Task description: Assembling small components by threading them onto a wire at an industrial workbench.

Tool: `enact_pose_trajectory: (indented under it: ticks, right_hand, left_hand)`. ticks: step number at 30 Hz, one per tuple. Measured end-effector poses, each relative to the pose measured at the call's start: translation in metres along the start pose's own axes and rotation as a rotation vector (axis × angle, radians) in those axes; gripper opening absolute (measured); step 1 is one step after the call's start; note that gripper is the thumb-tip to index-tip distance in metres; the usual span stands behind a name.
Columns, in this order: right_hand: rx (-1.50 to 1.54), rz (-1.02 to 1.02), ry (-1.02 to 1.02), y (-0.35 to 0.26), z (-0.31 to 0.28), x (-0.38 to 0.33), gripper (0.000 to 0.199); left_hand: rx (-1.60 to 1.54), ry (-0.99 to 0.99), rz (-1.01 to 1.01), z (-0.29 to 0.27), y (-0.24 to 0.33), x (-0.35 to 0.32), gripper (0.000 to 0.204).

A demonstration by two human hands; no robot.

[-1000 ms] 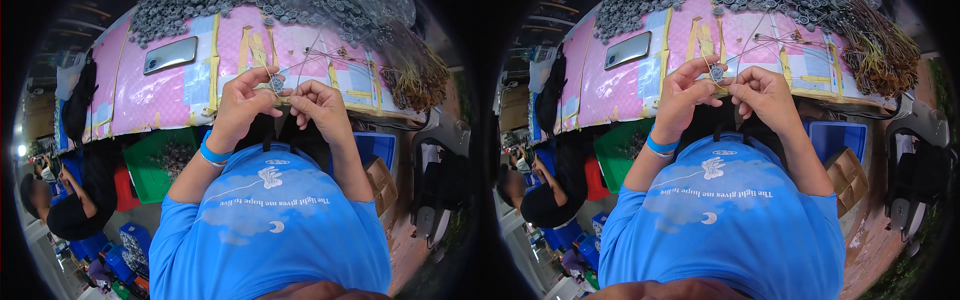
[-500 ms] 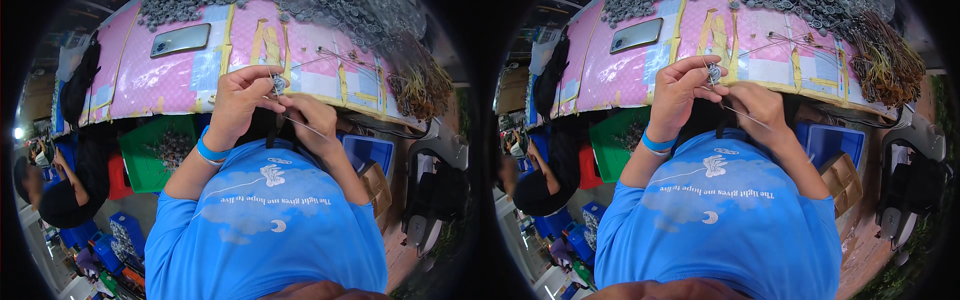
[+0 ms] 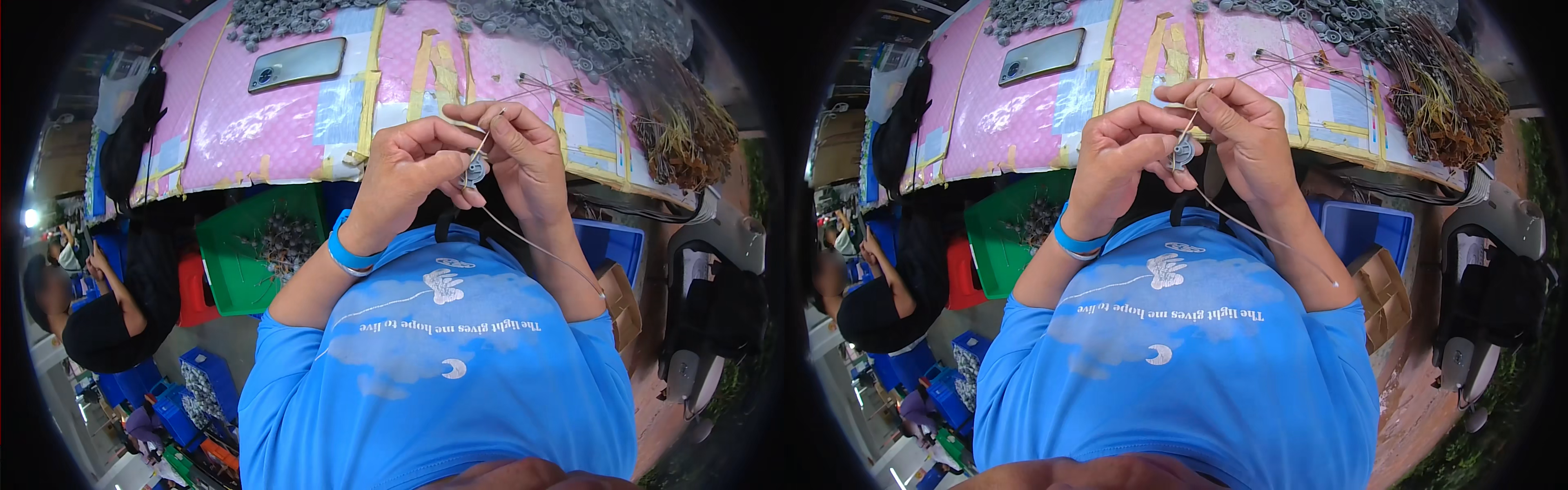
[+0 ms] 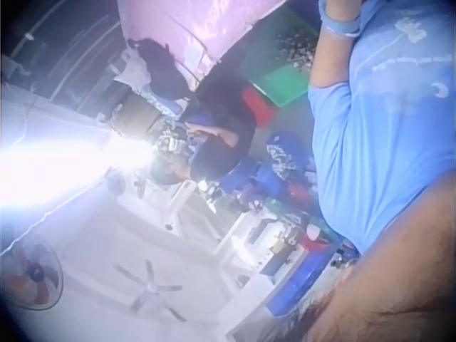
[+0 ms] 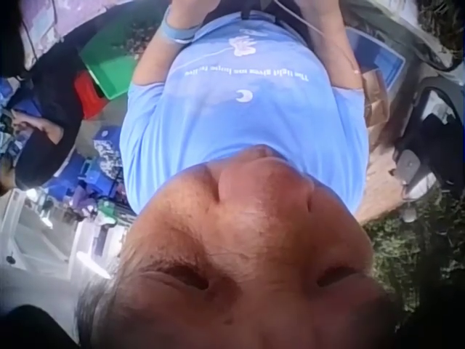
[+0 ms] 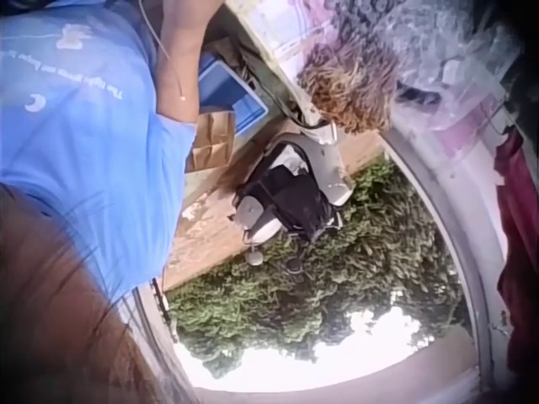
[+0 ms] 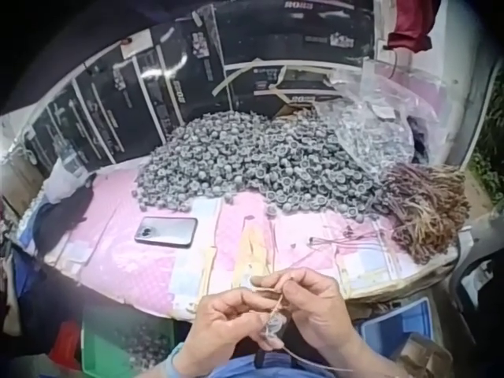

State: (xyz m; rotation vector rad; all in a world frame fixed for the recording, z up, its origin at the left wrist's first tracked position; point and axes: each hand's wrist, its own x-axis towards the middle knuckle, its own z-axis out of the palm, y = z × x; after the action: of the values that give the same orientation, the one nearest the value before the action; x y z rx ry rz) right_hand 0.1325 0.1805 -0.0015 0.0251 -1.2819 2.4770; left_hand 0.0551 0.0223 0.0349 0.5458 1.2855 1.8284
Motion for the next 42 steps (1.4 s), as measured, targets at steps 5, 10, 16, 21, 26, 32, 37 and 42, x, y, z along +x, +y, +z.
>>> enact_pose_trajectory:
  ticks: [5, 10, 16, 21, 26, 32, 37, 42]
  right_hand:
    - [0.079, 0.154, 0.086, 0.007, 0.001, 0.001, 0.016]
    - [0.053, 0.226, 0.154, 0.015, -0.007, 0.007, 0.013]
    - [0.07, 0.283, 0.148, 0.011, -0.004, 0.022, 0.016]
    - [-1.245, -0.143, 0.139, -0.028, -0.036, 0.083, 0.014]
    - [-1.76, -0.366, 0.157, -0.05, -0.104, 0.144, 0.018]
    - [-1.878, -0.334, -0.067, -0.05, -0.105, 0.149, 0.023]
    - [-2.043, -0.444, 0.037, -0.04, -0.096, 0.122, 0.01]
    - [-2.132, -0.485, -0.054, -0.041, -0.095, 0.098, 0.007]
  left_hand:
    - [-0.024, 0.063, 0.008, -0.003, -0.011, 0.004, 0.014]
    - [0.143, -0.041, 0.283, -0.006, -0.021, 0.008, 0.033]
    - [0.093, -0.048, 0.224, -0.019, -0.022, 0.02, 0.046]
    - [0.203, -0.002, 0.119, -0.035, -0.016, 0.021, 0.044]
    - [0.104, -0.064, 0.048, -0.041, -0.026, 0.023, 0.044]
    - [0.065, -0.094, -0.013, -0.044, -0.019, 0.02, 0.043]
    - [0.04, -0.061, 0.018, -0.047, -0.02, 0.012, 0.042]
    - [0.103, 0.022, 0.094, -0.043, -0.02, 0.004, 0.043]
